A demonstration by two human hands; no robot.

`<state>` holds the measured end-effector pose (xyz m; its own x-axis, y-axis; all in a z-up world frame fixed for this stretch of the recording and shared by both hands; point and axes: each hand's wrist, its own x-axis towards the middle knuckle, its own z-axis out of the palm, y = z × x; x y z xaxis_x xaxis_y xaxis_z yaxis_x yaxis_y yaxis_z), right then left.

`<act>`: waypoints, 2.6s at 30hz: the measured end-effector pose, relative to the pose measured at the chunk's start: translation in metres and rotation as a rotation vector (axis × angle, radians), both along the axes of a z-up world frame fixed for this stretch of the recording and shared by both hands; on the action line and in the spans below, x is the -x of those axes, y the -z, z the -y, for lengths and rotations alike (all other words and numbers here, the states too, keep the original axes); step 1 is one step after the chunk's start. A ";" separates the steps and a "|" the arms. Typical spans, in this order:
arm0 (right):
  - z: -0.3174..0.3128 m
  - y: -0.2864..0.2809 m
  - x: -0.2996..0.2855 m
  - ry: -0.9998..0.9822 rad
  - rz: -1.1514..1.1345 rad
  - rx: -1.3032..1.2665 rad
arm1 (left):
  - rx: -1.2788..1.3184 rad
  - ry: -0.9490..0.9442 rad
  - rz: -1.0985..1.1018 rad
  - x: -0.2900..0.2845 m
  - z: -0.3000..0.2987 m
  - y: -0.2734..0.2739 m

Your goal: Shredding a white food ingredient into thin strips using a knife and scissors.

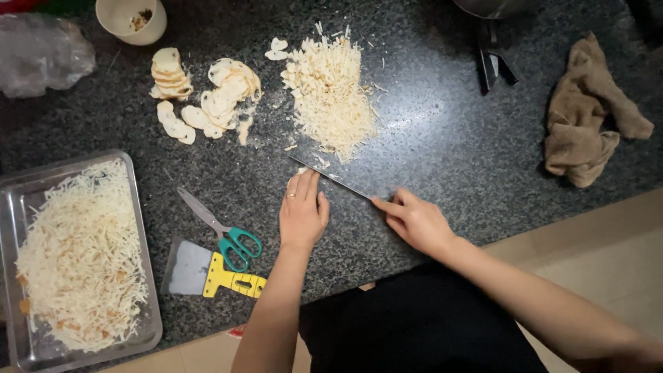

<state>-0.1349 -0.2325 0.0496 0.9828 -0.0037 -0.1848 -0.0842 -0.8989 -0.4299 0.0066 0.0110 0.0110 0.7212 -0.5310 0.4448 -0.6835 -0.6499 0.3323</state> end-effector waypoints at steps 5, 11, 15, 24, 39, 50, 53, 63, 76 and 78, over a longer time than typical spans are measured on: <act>0.005 -0.005 0.004 0.020 -0.020 -0.011 | 0.030 0.012 -0.009 -0.002 0.000 -0.004; -0.008 0.007 -0.013 0.142 0.020 -0.116 | 0.027 0.002 -0.025 -0.002 -0.001 0.000; -0.006 0.001 0.000 0.017 0.023 -0.007 | 0.041 -0.002 -0.039 0.000 -0.002 0.000; -0.003 0.005 -0.005 -0.020 0.052 0.070 | 0.030 -0.034 -0.037 -0.001 0.002 -0.006; -0.004 0.002 0.006 0.069 0.076 -0.068 | 0.077 -0.077 -0.002 0.000 0.002 0.000; -0.014 -0.002 -0.013 0.168 0.173 -0.174 | 0.074 -0.055 -0.007 0.000 0.002 -0.003; -0.020 -0.001 -0.025 0.080 0.154 -0.144 | 0.074 -0.056 0.005 0.001 0.003 -0.014; -0.028 0.004 -0.024 0.046 0.136 -0.121 | 0.042 -0.056 0.040 -0.002 0.002 -0.005; 0.004 -0.013 -0.033 0.378 0.313 -0.188 | 0.073 -0.050 0.034 0.001 0.000 -0.015; 0.027 -0.009 -0.036 0.479 0.397 -0.216 | 0.108 -0.049 0.041 0.004 -0.002 -0.016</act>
<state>-0.0988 -0.2597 0.0591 0.8752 -0.4612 0.1463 -0.2513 -0.6916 -0.6771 0.0030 0.0131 0.0266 0.7253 -0.4429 0.5270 -0.6662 -0.6445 0.3752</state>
